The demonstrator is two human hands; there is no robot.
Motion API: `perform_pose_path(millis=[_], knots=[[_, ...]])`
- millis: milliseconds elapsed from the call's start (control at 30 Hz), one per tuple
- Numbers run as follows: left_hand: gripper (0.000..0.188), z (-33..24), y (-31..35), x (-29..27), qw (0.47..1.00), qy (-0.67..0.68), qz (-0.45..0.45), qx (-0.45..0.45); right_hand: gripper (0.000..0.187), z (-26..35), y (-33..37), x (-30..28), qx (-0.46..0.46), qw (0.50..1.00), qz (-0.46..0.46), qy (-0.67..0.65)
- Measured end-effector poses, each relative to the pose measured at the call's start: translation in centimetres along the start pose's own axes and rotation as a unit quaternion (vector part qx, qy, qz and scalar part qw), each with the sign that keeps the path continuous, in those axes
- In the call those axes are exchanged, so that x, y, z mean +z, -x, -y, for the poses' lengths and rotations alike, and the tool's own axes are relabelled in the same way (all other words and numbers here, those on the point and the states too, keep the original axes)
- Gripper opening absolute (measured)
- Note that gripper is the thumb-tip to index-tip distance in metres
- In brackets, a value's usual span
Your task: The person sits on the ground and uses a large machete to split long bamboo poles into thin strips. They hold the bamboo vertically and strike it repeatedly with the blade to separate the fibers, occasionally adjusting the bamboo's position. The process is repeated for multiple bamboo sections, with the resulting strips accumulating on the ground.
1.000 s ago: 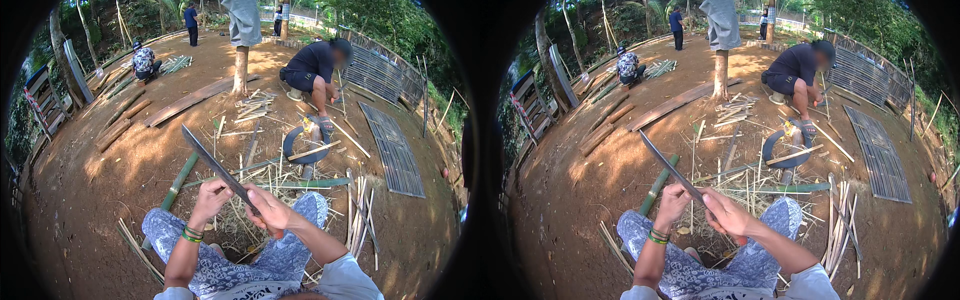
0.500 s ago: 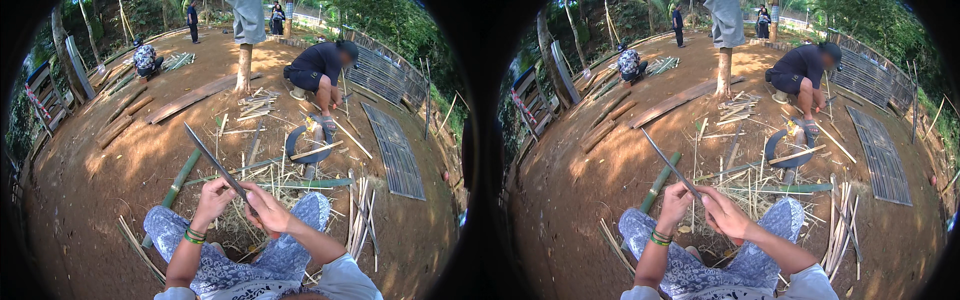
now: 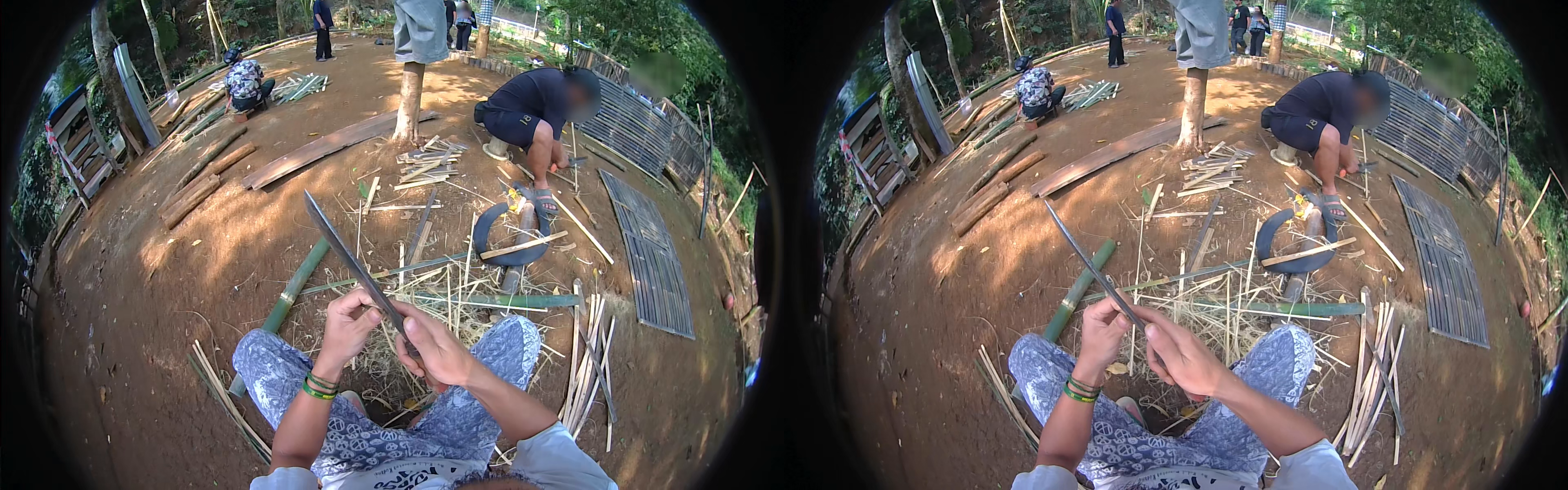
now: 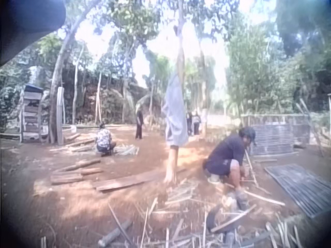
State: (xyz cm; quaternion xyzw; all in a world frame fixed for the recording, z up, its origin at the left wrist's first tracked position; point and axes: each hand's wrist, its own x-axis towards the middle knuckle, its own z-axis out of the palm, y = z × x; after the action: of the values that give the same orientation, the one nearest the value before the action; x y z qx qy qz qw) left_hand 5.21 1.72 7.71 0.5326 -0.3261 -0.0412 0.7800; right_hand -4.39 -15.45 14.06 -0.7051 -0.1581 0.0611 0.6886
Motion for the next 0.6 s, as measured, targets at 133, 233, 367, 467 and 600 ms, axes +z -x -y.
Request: perform_pose_path(millis=[133,233,367,467,600], knots=[[0.029,-0.3,-0.3,-0.2,1.000,-0.025,-0.017,0.009,0.052,0.2,-0.6,0.4,-0.004,1.000,-0.011,0.000],[0.033,0.2,-0.6,0.7,0.996,-0.070,-0.042,0.021,0.052,0.4,-0.4,0.7,0.024,0.998,-0.044,-0.029],[0.032,0.4,-0.8,0.3,0.998,-0.037,-0.045,0.035,0.056,0.7,-0.8,0.6,0.018,0.998,-0.015,-0.054],[0.033,0.8,-0.7,-0.3,0.999,-0.023,-0.035,0.012,0.063,0.7,-0.8,0.2,0.054,0.994,0.009,-0.096],[0.033,0.9,-0.7,-0.2,1.000,0.003,-0.014,0.004,0.055,0.6,-0.4,0.4,0.037,0.998,-0.012,-0.059]])
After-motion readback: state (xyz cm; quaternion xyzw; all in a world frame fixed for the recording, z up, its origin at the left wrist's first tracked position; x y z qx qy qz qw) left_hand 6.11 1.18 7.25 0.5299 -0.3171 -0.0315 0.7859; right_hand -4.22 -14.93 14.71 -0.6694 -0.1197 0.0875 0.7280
